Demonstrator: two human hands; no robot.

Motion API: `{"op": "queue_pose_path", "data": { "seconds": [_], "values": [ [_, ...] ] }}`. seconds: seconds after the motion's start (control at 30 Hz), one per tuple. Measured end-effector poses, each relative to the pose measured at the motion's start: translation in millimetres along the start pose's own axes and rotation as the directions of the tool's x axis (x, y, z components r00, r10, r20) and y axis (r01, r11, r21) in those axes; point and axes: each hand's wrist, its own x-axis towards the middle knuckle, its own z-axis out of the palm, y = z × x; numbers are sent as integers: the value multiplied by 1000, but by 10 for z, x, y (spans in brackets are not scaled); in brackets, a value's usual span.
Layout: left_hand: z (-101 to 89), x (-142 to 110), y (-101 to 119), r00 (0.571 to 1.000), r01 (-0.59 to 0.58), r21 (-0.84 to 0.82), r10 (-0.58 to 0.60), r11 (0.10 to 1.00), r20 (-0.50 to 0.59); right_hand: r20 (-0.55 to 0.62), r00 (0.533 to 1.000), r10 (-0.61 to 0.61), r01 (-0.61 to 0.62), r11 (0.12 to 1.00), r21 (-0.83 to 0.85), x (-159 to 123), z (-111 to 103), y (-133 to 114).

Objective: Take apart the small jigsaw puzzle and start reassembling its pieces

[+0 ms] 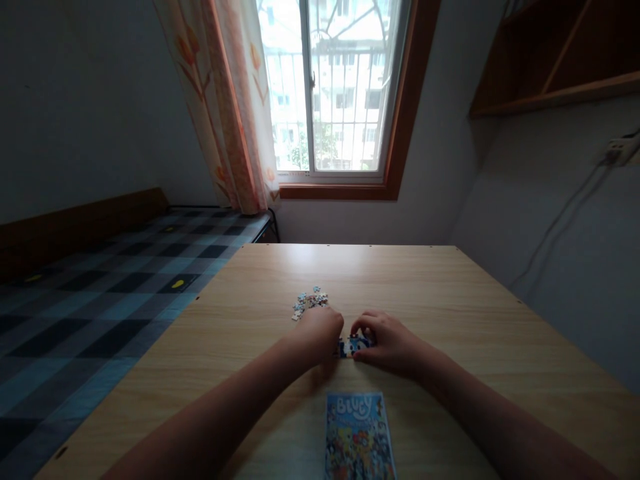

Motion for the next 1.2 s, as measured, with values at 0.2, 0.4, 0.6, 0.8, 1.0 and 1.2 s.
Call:
{"op": "queue_pose_path", "data": {
  "seconds": [0.2,0.4,0.6,0.8,1.0,1.2],
  "values": [
    [-22,-40,47,1000,15,-7,-15,1000,-14,-15,999,-34,35,994,106,26,44,158],
    [-83,-58,59,999,28,-23,-28,999,15,-64,998,29,-10,960,278,34,102,247],
    [-121,-72,-25,1000,20,-92,-19,996,7,15,990,140,-128,853,506,20,133,272],
    [-118,-85,-65,999,-28,-142,25,989,-20,-19,972,234,-181,798,574,25,131,334],
    [-192,-121,-49,1000,-24,-164,24,986,0,-175,963,206,-127,917,379,57,136,355],
    [-253,-104,-181,997,-66,-320,46,945,-68,-239,949,206,-131,946,296,73,130,346]
  ]
}}
